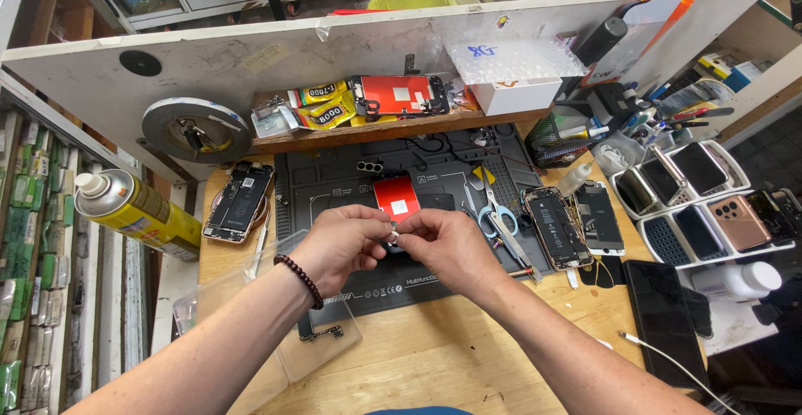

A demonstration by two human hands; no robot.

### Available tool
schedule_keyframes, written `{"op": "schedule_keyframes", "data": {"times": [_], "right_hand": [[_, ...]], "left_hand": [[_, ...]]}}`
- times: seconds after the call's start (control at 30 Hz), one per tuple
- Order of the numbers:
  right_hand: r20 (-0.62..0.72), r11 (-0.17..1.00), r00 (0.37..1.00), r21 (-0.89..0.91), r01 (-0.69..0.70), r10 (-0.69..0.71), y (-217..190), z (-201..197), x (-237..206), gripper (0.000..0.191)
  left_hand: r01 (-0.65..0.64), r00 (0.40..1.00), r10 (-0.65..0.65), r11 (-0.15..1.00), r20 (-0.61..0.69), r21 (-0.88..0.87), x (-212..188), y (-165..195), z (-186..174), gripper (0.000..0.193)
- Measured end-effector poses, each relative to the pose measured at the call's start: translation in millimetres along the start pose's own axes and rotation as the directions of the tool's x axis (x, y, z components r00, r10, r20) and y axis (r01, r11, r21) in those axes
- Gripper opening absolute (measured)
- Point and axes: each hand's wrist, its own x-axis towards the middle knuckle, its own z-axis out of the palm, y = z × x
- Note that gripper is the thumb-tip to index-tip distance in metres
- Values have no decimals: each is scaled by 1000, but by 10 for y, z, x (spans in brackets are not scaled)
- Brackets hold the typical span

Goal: The person works at a repair bench on a disassembled smartphone. They handle the phone frame and a red replacement screen assembly, align the screen with the frame, press it into place, and use a small probe tool to adjust and secure components along the edges.

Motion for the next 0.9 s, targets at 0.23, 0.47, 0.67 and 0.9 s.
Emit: {"op": "schedule_keyframes", "data": {"times": [0.23,0.47,0.67,0.9], "right_hand": [[-3,999,1000,-50,-15,15,32,13,-27,19],[-47,993,999,-117,11,-17,54,1,-99,19],[-1,971,987,-180,160,-163,108,-52,-176,17],[-146,976,989,-219,-4,-29,242,-171,-98,18]], "left_hand": [[1,1000,-1,1000,-10,1,-25,-24,-13,17],[43,999,-43,999,-15,11,-28,-89,-9,20],[53,999,-53,998,9,32,-30,-184,15,20],[-113,978,173,906,-114,408,-65,-171,123,25]]}}
